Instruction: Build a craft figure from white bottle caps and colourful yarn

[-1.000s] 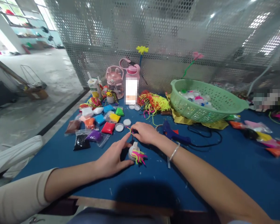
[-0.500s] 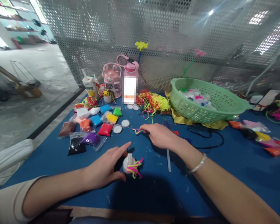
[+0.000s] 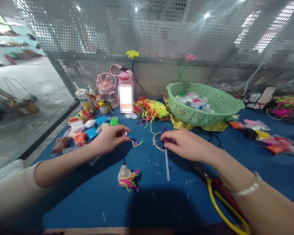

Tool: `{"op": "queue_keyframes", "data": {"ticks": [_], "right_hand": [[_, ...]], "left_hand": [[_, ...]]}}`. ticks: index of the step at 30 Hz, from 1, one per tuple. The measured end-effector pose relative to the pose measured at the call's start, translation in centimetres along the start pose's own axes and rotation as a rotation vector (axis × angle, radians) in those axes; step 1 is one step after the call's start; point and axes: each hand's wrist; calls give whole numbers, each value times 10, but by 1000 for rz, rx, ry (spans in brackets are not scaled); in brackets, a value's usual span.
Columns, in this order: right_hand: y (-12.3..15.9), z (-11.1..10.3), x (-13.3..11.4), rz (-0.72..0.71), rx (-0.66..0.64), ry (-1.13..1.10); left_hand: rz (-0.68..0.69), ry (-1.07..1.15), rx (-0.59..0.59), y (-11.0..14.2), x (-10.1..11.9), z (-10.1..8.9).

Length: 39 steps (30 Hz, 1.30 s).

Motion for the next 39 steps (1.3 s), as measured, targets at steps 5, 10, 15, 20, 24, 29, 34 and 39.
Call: {"op": "queue_keyframes", "data": {"ticks": [5,10,15,20,24,29,34,39], "right_hand": [[-77,-12,18,-18,170,91],[-139,-14,34,25,368,170],[-171,-10,40,3,404,235],[-195,1,43,-85,321,312],[-209,9,57,-10,288,331],[-210,5,71,89,370,342],[-205,9,57,-20,432,345],[-213,19,55,-108,318,365]], "left_hand": [[-29,-127,40,-86,-1,20],[-64,-240,106,-140,11,32],[-188,-301,203,-171,16,36],[-247,-314,124,-180,2,38],[-213,-279,73,-171,-8,38],[-137,-155,205,-154,-13,22],[-117,-12,324,-145,-12,3],[-133,140,314,-138,-5,-4]]}}
Point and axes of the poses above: each hand's wrist, its own y-axis away from the middle knuckle, its own z-axis out of the palm, x = y × z, and after that the axes turned 5 degrees about -y, right-handed
